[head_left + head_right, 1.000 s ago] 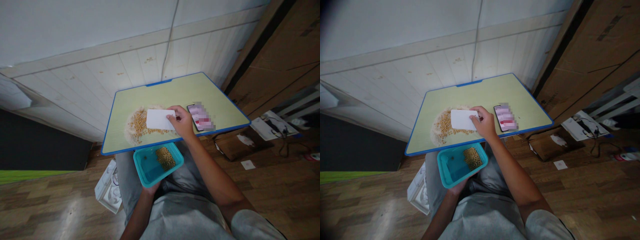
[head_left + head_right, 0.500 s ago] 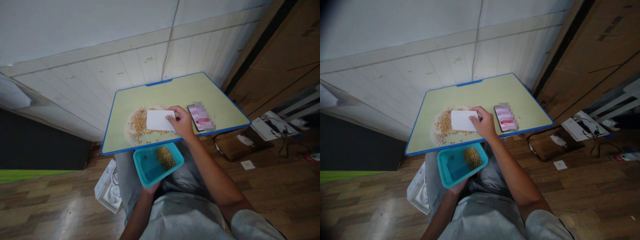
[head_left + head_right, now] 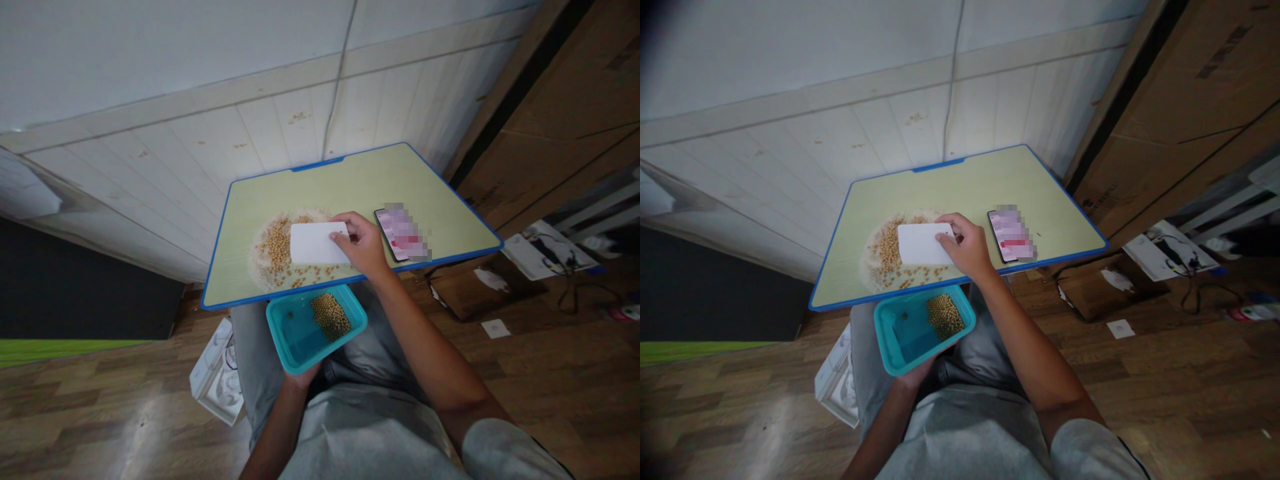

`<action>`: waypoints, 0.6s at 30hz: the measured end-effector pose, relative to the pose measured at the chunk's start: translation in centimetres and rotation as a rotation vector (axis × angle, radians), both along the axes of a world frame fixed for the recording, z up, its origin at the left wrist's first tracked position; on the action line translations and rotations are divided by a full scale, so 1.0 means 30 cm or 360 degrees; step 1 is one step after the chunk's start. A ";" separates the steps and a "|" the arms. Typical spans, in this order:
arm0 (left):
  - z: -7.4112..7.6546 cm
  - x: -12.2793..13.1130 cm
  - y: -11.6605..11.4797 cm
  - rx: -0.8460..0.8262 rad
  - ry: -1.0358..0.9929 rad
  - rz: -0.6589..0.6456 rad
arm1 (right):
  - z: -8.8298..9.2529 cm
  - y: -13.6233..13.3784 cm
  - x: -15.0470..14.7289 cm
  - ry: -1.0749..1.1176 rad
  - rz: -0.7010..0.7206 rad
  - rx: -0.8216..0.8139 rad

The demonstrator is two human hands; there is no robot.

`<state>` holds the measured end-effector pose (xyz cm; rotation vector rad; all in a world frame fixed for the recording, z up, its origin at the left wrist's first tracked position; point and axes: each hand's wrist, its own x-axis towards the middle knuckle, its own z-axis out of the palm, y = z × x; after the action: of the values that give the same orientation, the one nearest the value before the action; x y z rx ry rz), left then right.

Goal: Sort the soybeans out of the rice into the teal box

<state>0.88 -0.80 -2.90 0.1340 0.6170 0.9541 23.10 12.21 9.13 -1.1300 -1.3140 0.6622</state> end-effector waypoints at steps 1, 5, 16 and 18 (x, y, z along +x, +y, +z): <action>0.002 0.000 -0.001 0.0001 0.0000 0.0011 | 0.002 0.000 0.000 0.0013 0.0011 -0.0002; 0.021 -0.001 -0.001 0.0004 0.0008 0.0012 | 0.007 0.000 -0.001 0.0064 0.0162 0.0003; 0.030 0.002 -0.003 -0.0029 0.0041 0.0036 | 0.008 -0.006 0.003 0.0024 0.0247 -0.0023; 0.023 0.002 -0.003 -0.0034 0.0013 0.0053 | 0.007 -0.007 0.003 0.0029 0.0267 -0.0018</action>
<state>0.95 -0.89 -2.20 0.1087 0.6386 0.9792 23.19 12.00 9.35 -1.0279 -1.4009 0.8017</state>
